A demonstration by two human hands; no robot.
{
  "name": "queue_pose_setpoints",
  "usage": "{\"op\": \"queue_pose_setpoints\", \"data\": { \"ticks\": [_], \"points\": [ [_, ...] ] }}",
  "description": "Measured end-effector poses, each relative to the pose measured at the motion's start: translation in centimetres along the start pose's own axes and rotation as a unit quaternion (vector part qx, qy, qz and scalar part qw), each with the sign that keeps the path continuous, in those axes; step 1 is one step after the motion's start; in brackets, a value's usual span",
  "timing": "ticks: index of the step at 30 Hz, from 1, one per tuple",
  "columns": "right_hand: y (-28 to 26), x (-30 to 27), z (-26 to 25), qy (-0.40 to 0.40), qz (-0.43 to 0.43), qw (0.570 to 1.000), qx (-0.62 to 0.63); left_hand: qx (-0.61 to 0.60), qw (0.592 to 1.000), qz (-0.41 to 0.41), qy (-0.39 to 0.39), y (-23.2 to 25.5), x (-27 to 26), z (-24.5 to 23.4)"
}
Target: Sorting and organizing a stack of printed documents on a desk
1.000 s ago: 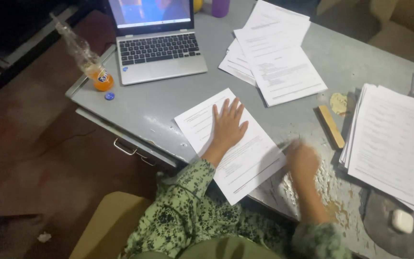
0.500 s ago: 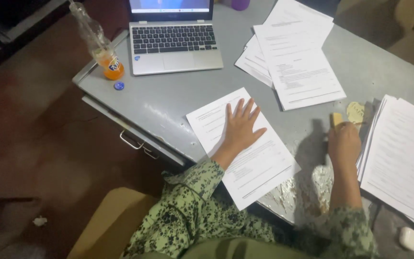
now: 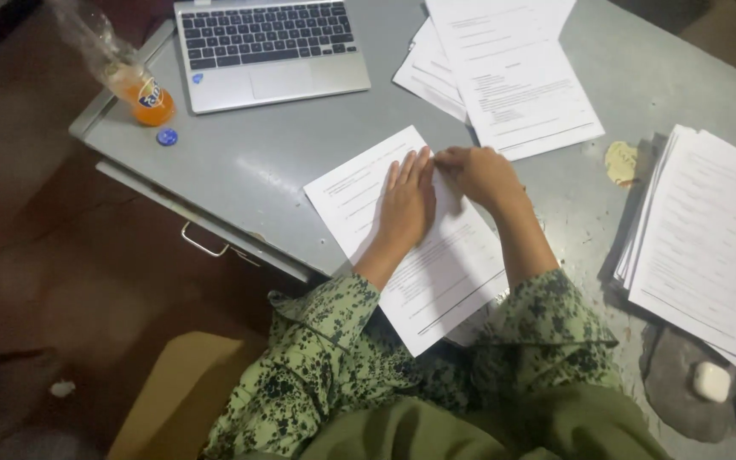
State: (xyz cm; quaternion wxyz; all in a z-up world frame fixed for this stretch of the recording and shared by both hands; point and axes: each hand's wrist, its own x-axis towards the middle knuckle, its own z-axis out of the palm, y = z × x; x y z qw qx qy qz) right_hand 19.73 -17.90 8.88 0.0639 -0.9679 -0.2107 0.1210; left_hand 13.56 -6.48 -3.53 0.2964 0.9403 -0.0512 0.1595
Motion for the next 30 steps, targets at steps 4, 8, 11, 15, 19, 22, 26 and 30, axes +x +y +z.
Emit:
{"op": "queue_pose_setpoints", "data": {
  "ticks": [4, 8, 11, 15, 19, 22, 26, 30],
  "points": [
    [0.5, 2.5, 0.4, 0.006, 0.028, 0.997, -0.069, 0.055, 0.996, 0.028, 0.062, -0.2, 0.0, 1.0],
    [3.9, 0.0, 2.8, 0.044, 0.000, 0.994, -0.099, 0.059, 0.997, 0.011, 0.041, 0.0, 0.2, 0.7],
    [2.4, -4.5, 0.8, -0.051, 0.041, 0.997, -0.049, 0.052, 0.999, 0.003, -0.001, 0.8, 0.0, -0.8],
    [3.4, -11.2, -0.2, -0.094, 0.096, 0.990, -0.051, 0.077, 0.997, 0.016, -0.006, 1.0, -0.2, -0.7],
    [3.6, -17.5, -0.9, -0.097, 0.118, 0.988, 0.021, 0.080, 0.995, 0.012, -0.064, 1.5, -0.2, -1.9],
    [5.0, -21.1, 0.0, -0.103, 0.136, 0.985, 0.020, 0.116, 0.991, 0.023, -0.066, 1.4, -0.1, -2.1],
    [5.3, -24.2, -0.9, -0.195, 0.196, 0.961, -0.009, 0.136, 0.986, 0.017, -0.099, 1.7, 0.0, -2.4],
    [7.9, -25.2, -0.2, -0.101, 0.161, 0.982, 0.007, 0.085, 0.995, 0.049, -0.020, 2.6, -2.5, -0.5]
  ]
}}
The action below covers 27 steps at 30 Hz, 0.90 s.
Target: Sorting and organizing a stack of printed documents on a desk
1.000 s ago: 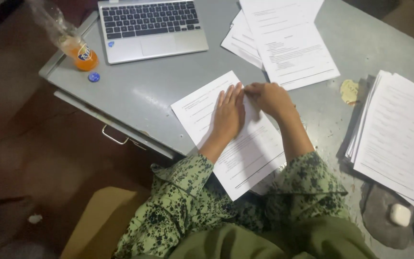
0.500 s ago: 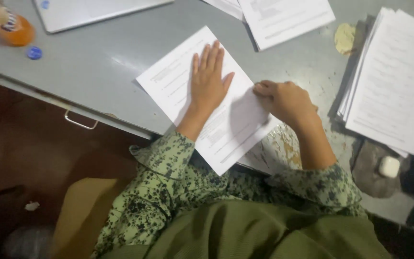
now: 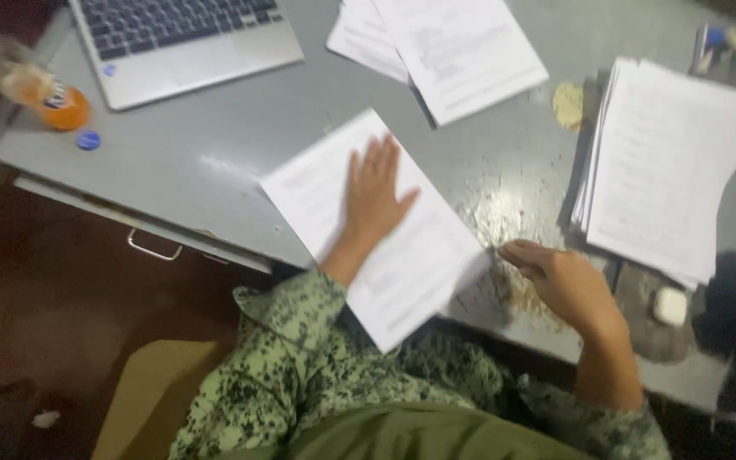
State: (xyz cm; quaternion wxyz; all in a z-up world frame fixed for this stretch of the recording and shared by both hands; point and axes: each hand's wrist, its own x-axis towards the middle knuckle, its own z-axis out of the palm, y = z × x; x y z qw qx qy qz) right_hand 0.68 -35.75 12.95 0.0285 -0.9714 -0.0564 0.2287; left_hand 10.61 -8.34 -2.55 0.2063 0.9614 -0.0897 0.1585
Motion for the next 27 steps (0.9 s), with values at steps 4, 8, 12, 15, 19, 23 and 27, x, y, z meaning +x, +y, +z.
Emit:
{"op": "queue_pose_setpoints", "data": {
  "ticks": [4, 8, 12, 15, 19, 23, 27],
  "points": [
    [-5.2, 2.7, -0.7, 0.062, -0.055, 0.995, 0.059, -0.065, 0.997, 0.024, -0.025, 2.2, -1.9, -1.1],
    [-9.4, 6.3, -1.1, 0.116, -0.100, 0.988, 0.016, -0.056, 0.994, 0.025, 0.090, 1.3, -1.5, 0.7],
    [-9.9, 13.2, 0.4, 0.136, -0.120, 0.983, 0.011, -0.067, 0.994, 0.011, 0.087, 1.5, -1.6, 1.8],
    [-11.9, 15.9, -0.7, 0.159, -0.136, 0.978, 0.022, -0.086, 0.994, 0.003, 0.072, 1.6, -1.8, 1.1],
    [-12.9, 20.5, -0.3, 0.211, -0.155, 0.965, 0.033, -0.096, 0.994, -0.018, 0.053, 2.1, -1.7, 0.1],
    [-13.2, 21.5, -0.4, 0.215, -0.177, 0.959, 0.056, -0.078, 0.995, -0.020, 0.053, 1.9, -1.7, 1.2],
    [-12.5, 17.8, -0.6, 0.212, -0.183, 0.959, 0.054, -0.065, 0.995, -0.010, 0.076, 1.9, -1.1, -0.1]
  ]
}}
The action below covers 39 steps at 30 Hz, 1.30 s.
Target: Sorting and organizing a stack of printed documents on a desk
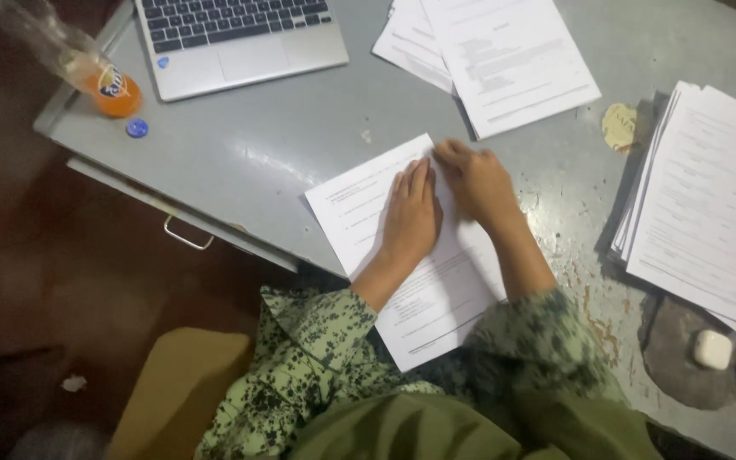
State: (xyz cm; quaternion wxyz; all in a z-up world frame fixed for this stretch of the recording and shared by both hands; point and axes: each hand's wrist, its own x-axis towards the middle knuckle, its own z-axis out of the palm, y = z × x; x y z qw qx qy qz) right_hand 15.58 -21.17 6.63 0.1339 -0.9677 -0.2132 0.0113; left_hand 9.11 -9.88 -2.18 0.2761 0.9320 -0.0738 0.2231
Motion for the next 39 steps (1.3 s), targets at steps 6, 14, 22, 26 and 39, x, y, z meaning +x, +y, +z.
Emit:
{"op": "queue_pose_setpoints", "data": {
  "ticks": [6, 14, 22, 26, 39],
  "points": [
    [1.0, -12.2, -3.2, -0.094, 0.081, 0.992, -0.031, 0.049, 0.999, -0.003, -0.006, 0.3, -0.8, 0.9],
    [2.0, -27.1, -5.2, -0.154, 0.257, 0.954, -0.016, 0.148, 0.987, -0.063, -0.006, 0.9, -0.6, -0.7],
    [4.3, -27.3, -5.2, -0.035, 0.206, 0.977, 0.040, 0.117, 0.980, -0.025, -0.157, 0.2, 0.6, -0.5],
    [5.0, -21.6, -0.4, 0.094, 0.022, 0.995, 0.038, 0.066, 0.975, 0.172, -0.128, -3.3, 0.5, 4.8],
    [4.4, -20.6, 6.1, 0.199, -0.018, 0.980, -0.015, 0.092, 0.904, 0.155, -0.388, -0.8, 3.3, 5.2]
  ]
}}
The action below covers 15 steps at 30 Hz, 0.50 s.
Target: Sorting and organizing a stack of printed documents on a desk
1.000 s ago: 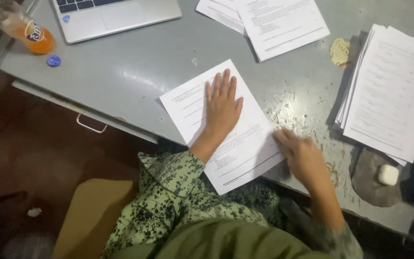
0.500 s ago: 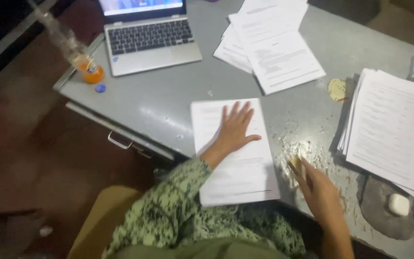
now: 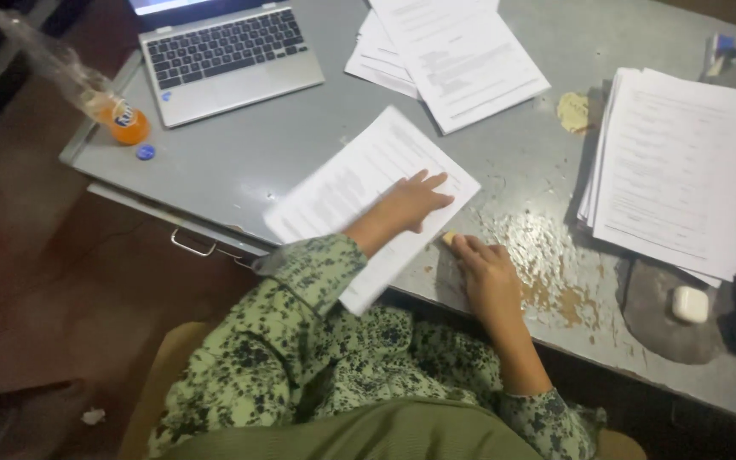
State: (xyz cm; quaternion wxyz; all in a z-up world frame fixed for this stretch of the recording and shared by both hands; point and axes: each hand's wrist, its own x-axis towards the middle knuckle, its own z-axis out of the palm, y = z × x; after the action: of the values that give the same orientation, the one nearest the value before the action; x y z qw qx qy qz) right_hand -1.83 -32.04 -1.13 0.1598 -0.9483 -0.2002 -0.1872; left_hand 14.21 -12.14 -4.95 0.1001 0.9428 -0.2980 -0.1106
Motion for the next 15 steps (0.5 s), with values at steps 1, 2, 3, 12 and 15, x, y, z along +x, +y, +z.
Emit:
{"op": "queue_pose_setpoints", "data": {
  "ticks": [1, 2, 3, 12, 15],
  "points": [
    [0.4, -0.4, -0.8, 0.004, 0.031, 0.999, 0.011, -0.001, 0.999, 0.040, -0.006, -0.2, 0.2, 0.9],
    [0.9, -0.6, -1.5, 0.011, 0.063, 0.998, 0.022, 0.001, 0.997, 0.081, -0.010, -0.6, 0.5, 1.5],
    [1.6, -0.9, -2.1, 0.013, 0.066, 0.998, 0.019, 0.002, 0.996, 0.086, -0.010, 0.3, -1.4, 0.3],
    [-3.6, 0.7, -2.8, 0.021, 0.092, 0.991, 0.095, -0.107, 0.985, 0.017, 0.131, 8.0, -17.3, -3.1],
    [-5.5, 1.3, -0.8, -0.013, 0.027, 0.991, 0.127, -0.079, 0.968, 0.000, 0.239, 8.8, -19.0, -1.1]
  ]
}}
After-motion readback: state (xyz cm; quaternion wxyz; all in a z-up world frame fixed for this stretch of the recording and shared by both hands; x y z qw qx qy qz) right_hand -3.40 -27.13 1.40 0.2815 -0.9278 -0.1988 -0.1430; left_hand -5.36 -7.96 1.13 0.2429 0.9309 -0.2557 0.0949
